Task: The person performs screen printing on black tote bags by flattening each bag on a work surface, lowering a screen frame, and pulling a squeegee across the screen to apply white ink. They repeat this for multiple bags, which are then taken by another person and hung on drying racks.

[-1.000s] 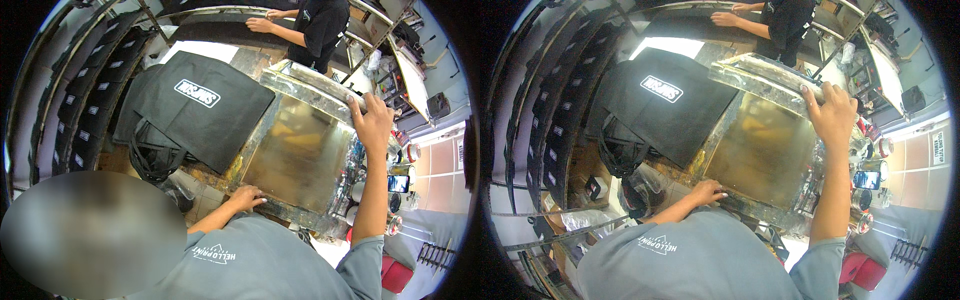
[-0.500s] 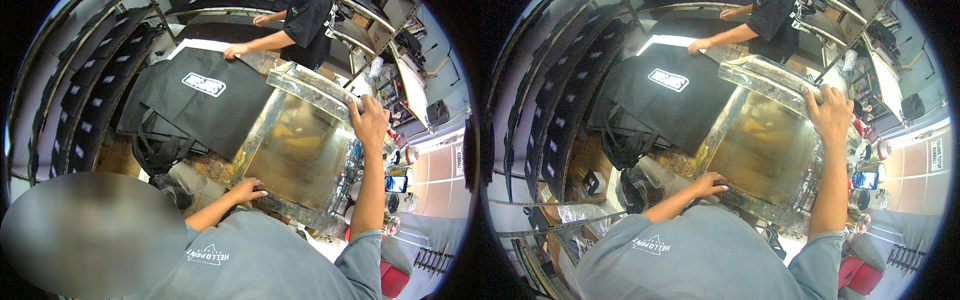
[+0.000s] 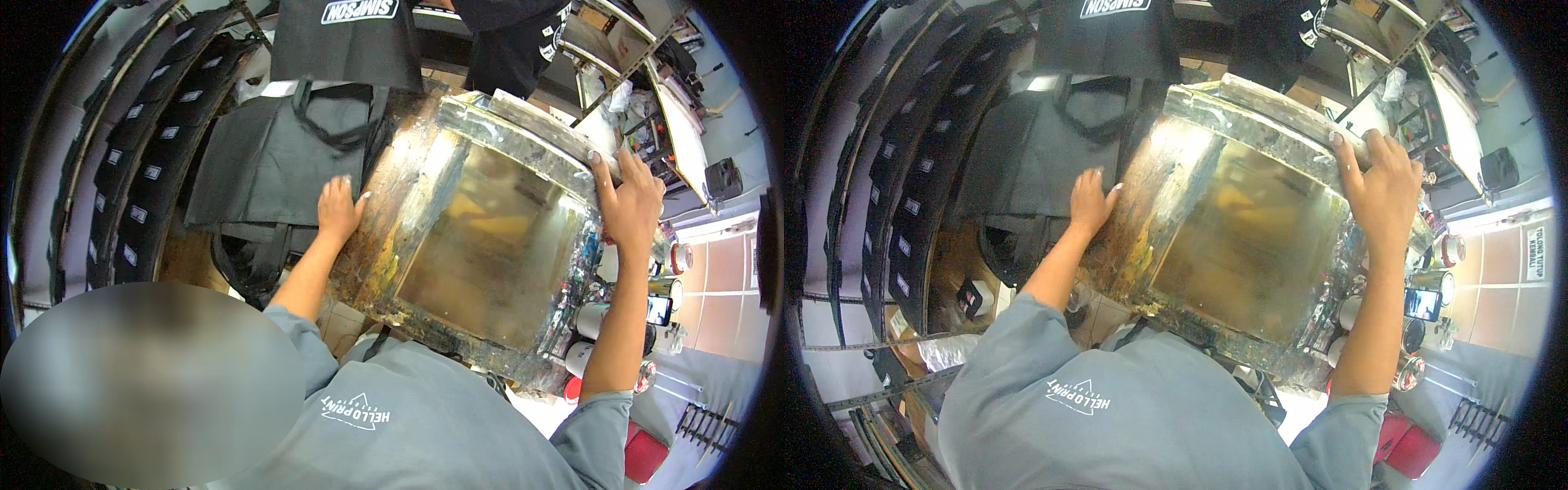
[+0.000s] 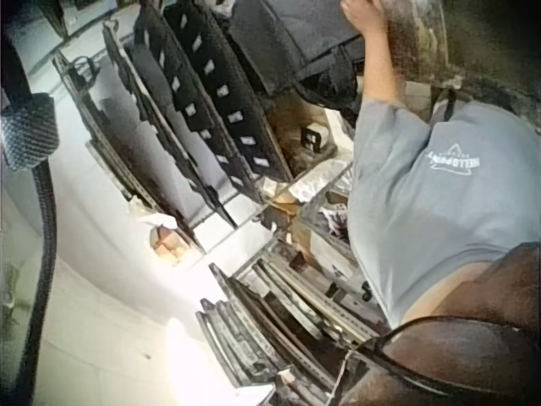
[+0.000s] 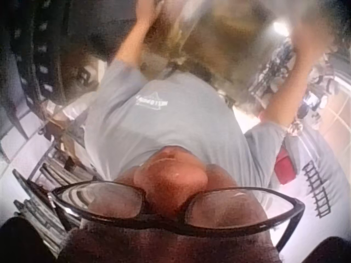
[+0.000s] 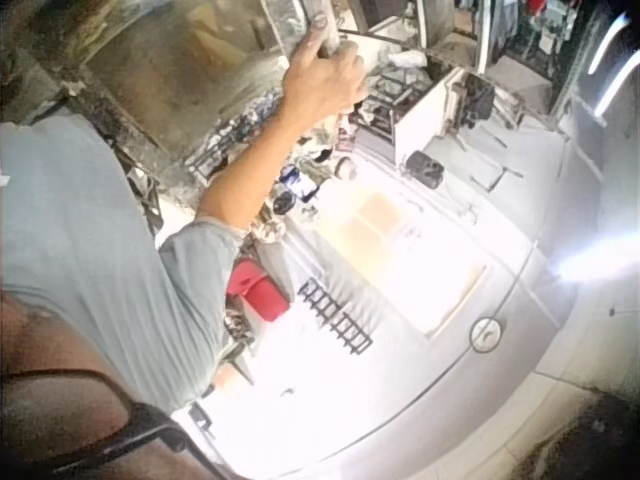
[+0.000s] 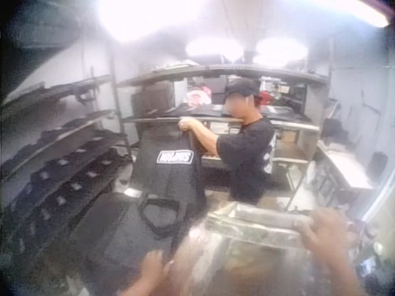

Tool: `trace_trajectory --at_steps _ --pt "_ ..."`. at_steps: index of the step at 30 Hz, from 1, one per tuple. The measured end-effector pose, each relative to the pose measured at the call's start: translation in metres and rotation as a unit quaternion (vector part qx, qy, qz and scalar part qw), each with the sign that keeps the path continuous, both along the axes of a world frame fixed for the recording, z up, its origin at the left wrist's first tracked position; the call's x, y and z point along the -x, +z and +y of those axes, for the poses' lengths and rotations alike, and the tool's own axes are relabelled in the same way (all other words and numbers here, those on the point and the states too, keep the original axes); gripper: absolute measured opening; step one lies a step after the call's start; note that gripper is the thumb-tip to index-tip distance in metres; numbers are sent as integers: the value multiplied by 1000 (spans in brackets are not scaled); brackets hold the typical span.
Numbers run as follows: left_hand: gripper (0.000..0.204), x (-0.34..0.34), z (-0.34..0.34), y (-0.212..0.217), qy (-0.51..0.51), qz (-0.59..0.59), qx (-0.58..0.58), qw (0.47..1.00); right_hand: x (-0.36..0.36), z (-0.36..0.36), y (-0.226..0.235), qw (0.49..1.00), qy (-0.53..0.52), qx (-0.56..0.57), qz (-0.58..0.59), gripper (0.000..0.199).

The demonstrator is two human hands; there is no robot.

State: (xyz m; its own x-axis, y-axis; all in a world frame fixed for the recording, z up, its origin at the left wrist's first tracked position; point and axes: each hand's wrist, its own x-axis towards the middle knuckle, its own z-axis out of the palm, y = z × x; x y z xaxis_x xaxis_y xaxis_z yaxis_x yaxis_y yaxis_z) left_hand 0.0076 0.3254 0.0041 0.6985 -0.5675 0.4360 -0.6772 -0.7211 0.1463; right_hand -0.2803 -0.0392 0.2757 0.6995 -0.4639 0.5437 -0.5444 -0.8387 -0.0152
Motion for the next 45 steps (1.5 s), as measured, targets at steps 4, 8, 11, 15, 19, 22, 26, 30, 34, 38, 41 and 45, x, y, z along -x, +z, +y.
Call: trace_trajectory --at_steps 4,8,11,15,19,22,26,30,34,38,41,45 --pt "72 -48 -48 -26 189 140 -218 947 -7 -10 10 1000 3 20 -16 56" --pt "50 -77 -47 -51 100 147 -364 914 -4 -9 7 1000 -4 -19 -9 57" --pt "31 -92 -16 -18 114 259 -185 941 1 -4 2 1000 -12 -26 7 56" --pt "44 -86 -1 60 -85 213 -219 948 1 -6 -1 1000 7 8 -23 59" --pt "76 -8 -32 64 -213 274 -341 874 -1 -15 -2 1000 9 -1 -17 66" --pt "77 93 -84 28 -320 340 -301 831 1 -17 -5 1000 -14 19 0 66" --pt "76 242 -177 10 -375 383 -327 778 2 -17 -4 1000 -3 18 -6 70" --pt "95 316 -213 8 -363 527 -182 747 3 -15 -9 999 9 45 -23 69" --pt "110 285 -167 -34 -264 179 -234 918 7 -14 -19 999 6 47 -10 70" --pt "118 247 -156 -87 -323 152 -125 925 0 -24 -13 998 19 57 -30 71" --pt "121 232 -188 -104 -313 176 -146 922 -6 -34 -3 998 18 51 -20 72" --pt "125 213 -220 -100 -335 176 -190 906 -9 -41 5 1000 5 15 6 73"
